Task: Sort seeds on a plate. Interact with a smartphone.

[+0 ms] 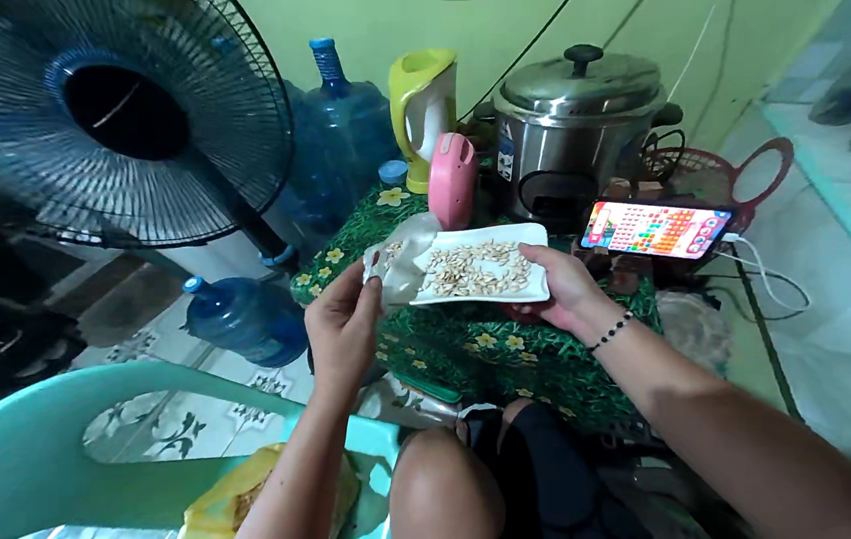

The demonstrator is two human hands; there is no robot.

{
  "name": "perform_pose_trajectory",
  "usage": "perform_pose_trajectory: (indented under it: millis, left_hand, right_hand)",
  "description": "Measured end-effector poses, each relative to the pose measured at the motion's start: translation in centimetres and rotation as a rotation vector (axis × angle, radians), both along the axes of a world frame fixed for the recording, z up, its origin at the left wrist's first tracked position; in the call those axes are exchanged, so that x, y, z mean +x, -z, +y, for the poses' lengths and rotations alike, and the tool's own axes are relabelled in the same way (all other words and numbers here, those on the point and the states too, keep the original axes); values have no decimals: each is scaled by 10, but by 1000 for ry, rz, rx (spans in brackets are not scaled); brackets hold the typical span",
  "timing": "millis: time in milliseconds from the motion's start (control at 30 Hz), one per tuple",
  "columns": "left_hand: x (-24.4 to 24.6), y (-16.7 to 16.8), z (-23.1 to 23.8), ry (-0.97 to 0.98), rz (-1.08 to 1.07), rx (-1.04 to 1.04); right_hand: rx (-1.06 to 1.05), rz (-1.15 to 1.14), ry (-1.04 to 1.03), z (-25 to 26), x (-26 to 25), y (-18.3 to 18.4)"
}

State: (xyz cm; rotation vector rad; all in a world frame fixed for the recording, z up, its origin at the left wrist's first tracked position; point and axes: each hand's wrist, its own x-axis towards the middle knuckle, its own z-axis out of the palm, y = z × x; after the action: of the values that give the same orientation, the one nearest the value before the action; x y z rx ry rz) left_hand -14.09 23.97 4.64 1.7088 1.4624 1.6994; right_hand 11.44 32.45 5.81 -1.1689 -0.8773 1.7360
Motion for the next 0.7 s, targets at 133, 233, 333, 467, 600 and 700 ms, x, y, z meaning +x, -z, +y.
perform_pose_trajectory:
  millis: [133,233,333,467,600,700]
  left_hand:
    - [-2,-4,0,-20,11,-11]
    - [-6,-7,3,-15,-9,-25]
    - [-7,-16,7,5,-33,-35]
    - [-12,-31,20,32,-72,-46]
    - [-13,-46,32,26,-136,-95]
    - [-13,-55,38,7,-173,-128]
  right_hand:
    - [80,-6,-58,5,-10,-11]
    - [158,-9,-97,10,-19,-22]
    - [195,-50,-126,14,-32,-40]
    - [245,-92,-144,23,-55,-58]
    - [380,-223,-149,35,-74,-69]
    - [492,-405,-132,42,-83,-78]
